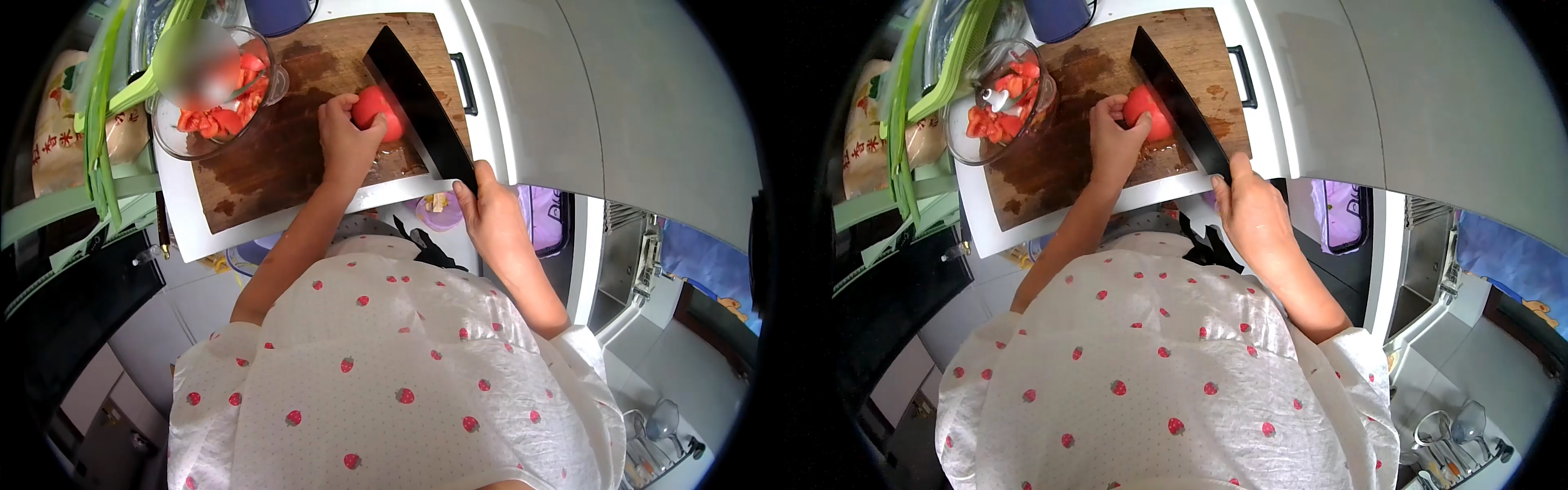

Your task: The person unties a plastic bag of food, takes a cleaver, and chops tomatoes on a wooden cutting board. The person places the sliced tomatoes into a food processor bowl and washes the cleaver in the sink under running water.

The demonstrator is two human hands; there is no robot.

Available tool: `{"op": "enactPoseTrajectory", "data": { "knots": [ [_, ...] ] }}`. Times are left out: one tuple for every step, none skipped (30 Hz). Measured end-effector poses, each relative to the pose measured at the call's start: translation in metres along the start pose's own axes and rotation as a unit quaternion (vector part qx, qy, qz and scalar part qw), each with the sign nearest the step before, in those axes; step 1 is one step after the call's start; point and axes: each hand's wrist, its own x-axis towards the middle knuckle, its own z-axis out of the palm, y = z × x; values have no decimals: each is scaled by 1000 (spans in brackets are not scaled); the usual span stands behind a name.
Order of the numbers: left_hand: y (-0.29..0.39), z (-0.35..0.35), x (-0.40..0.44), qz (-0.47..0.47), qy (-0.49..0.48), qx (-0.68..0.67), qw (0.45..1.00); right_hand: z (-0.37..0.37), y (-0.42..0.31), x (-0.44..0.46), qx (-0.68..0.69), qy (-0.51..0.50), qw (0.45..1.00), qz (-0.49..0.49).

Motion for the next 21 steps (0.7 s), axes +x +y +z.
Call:
{"op": "enactPoseTrajectory", "data": {
  "knots": [
    [0,0,0,0,0,0,1000,1,-4,3,-24,6,1000,-4],
    [1,0,0,1,-1,10,1000,5,-7,8,-24,6,1000,-5],
    [2,-1,1,3,-2,21,1000,9,-8,14,-40,14,999,-13],
    [1,-1,2,3,-2,21,1000,13,-10,19,-55,23,998,-21],
    [0,0,3,5,0,33,999,16,-11,22,-69,34,997,-25],
    [0,1,3,7,0,44,999,17,-11,20,-69,35,997,-23],
    [1,1,3,8,-2,43,999,17,-10,17,-69,29,997,-27],
    [1,1,3,6,0,36,999,16,-10,15,-70,24,997,-31],
    [2,1,4,4,3,29,1000,14,-10,10,-70,26,997,-31],
    [0,2,5,5,4,27,1000,11,-9,4,-78,19,996,-28],
    [-3,4,5,16,10,26,999,8,-9,1,-86,11,996,-25],
    [-5,4,4,26,12,25,999,8,-11,3,-87,10,996,-22],
    [-5,5,4,26,10,25,999,10,-14,10,-77,17,997,-26],
    [-5,5,4,33,13,37,999,12,-16,16,-67,25,997,-31],
    [-5,4,4,40,16,49,998,16,-16,19,-65,25,997,-29],
    [-5,5,4,43,16,50,998,21,-15,22,-70,38,996,-40],
    [-6,4,4,49,18,49,997,24,-15,23,-75,50,995,-52],
    [-7,3,3,54,19,46,997,21,-14,18,-73,51,995,-50],
    [-7,3,3,55,19,45,997,15,-11,10,-69,40,996,-43],
    [-5,3,3,44,15,45,998,10,-9,7,-66,27,997,-39],
    [-5,4,2,32,13,44,998,13,-8,7,-64,27,997,-22]
  ]
}}
